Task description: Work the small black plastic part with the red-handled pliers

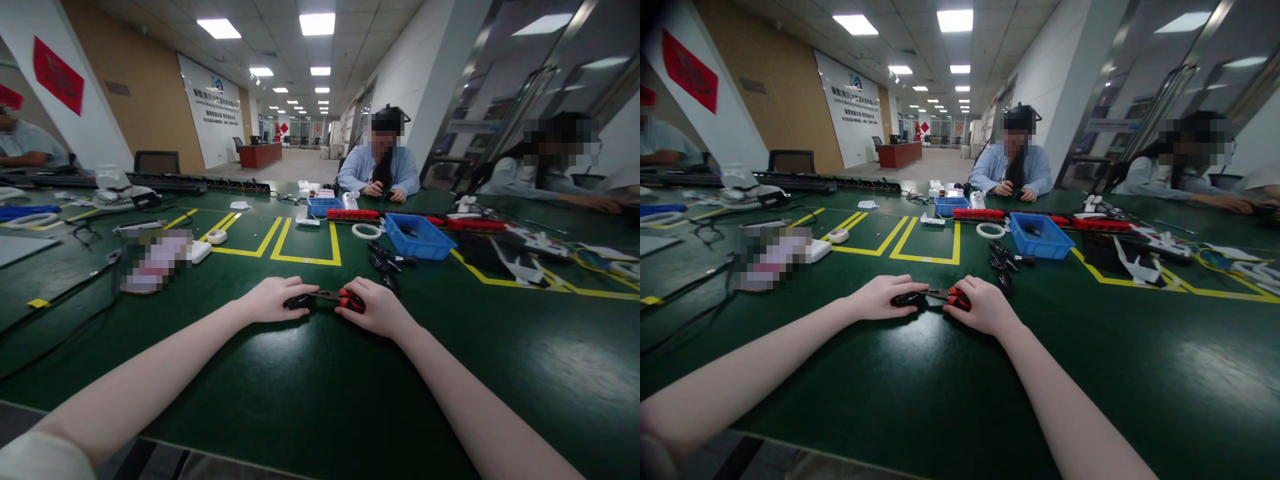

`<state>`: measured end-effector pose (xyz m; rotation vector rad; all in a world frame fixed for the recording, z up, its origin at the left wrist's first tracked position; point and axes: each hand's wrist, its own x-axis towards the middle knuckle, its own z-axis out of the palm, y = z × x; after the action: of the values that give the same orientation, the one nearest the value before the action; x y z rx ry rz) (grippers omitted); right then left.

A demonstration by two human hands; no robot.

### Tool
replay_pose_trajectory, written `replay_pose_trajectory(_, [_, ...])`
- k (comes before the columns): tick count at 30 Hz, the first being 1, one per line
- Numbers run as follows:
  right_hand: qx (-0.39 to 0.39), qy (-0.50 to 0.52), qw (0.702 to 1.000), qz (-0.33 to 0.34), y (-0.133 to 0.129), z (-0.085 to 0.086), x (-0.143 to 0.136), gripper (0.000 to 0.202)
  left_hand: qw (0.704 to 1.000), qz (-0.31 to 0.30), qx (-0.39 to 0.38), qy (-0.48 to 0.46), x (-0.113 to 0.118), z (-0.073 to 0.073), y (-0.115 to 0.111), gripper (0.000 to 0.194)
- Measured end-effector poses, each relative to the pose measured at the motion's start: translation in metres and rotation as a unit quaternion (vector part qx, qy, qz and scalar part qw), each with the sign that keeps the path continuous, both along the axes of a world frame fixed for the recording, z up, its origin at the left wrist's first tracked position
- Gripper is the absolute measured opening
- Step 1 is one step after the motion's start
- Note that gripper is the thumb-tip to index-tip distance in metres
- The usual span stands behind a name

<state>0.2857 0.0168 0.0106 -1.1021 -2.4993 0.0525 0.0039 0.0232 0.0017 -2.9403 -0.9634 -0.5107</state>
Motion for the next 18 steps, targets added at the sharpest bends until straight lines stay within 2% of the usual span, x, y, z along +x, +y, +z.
replay_pose_trajectory(7, [-0.001, 0.017, 1.0, -0.009, -0.0007, -0.0036, -0.0025, 0.029, 0.998, 0.034, 0.044, 0.012, 0.0022, -0.0031, 0.0001, 0.049])
replay_pose_trajectory(18, [0.039, 0.016, 0.998, -0.038, -0.0034, -0.0065, -0.0094, 0.03, 0.996, 0.056, 0.064, -0.003, 0.0021, -0.0082, 0.0018, 0.049])
